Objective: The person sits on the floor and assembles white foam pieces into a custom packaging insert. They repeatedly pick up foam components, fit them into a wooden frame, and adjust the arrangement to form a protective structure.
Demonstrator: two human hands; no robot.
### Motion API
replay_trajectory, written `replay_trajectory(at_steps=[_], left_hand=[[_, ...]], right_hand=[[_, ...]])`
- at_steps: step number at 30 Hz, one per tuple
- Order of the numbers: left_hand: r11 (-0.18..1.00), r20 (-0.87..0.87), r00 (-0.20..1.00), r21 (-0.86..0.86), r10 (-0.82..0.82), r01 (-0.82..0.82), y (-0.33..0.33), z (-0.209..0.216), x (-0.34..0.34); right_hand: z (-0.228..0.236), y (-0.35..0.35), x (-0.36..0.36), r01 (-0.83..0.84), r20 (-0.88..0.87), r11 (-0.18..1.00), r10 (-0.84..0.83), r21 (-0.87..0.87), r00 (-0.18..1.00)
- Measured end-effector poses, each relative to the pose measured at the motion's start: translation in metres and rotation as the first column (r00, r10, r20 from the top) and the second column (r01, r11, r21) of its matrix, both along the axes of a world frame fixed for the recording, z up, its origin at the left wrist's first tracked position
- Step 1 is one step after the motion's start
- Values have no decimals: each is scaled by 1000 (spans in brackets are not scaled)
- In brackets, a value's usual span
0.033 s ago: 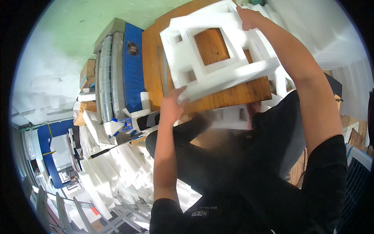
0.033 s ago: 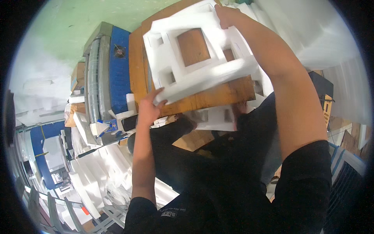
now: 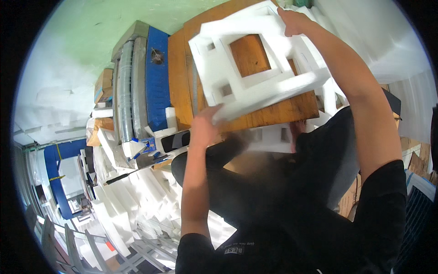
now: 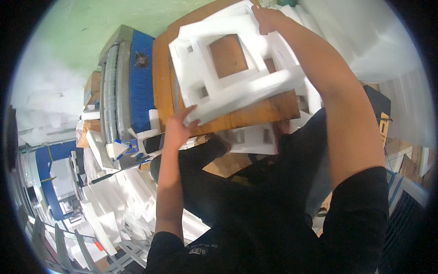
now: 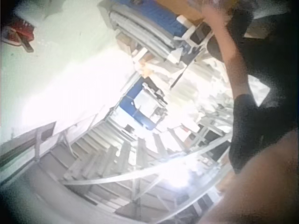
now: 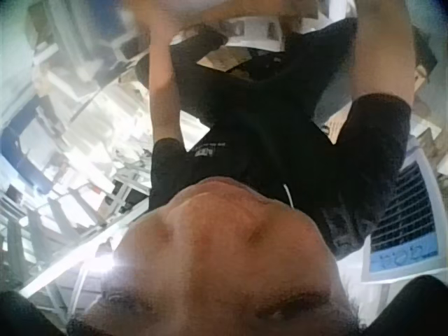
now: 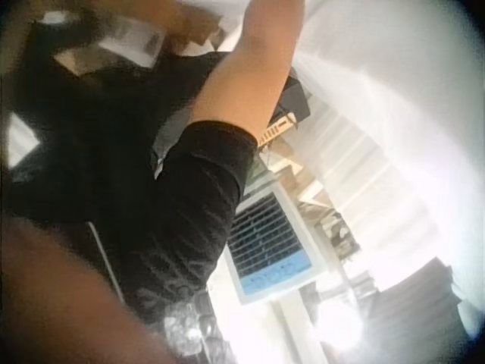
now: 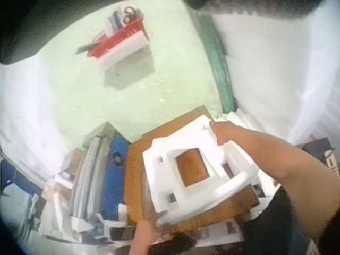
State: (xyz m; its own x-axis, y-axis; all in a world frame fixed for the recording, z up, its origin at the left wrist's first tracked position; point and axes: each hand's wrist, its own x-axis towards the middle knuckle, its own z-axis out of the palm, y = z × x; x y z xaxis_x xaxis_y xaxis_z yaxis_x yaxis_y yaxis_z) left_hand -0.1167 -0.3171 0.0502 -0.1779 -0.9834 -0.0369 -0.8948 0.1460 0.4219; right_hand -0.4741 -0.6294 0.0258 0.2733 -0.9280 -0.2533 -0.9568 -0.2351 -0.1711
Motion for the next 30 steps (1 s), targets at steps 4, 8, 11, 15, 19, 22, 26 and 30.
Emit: replay_trajectory(at_steps=[4,8,11,15,19,22,26,30], left_hand=[[999,-52,998,15,-37,38,32,6,-37],[944,-405,914,307,11,124,39,23,-65],[992,-256,960,34,-109,121,-9,4,-51],[972,-77,997,-229,30,-48,-147,-55,-12],[970,309,920,-58,243,-236,-221,-64,-24],[967,454,861,-10,230,-253,-245,-61,-26],[971,188,962,95,199,-219,-260,-64,-2],[869,-11,869,34,494,-493,-253,-33,50]], right_hand=[[65,51,-9,22,276,967,51,-254,960],[102,128,-28,321,699,833,104,-450,708],[100,175,-53,469,904,842,50,-268,425],[67,193,-74,566,983,819,-14,-95,186],[51,187,-81,552,998,833,-25,-14,63],[62,177,-74,575,999,818,3,-24,37],[63,170,-80,615,998,787,31,-57,53],[61,173,-90,720,994,686,81,-105,68]])
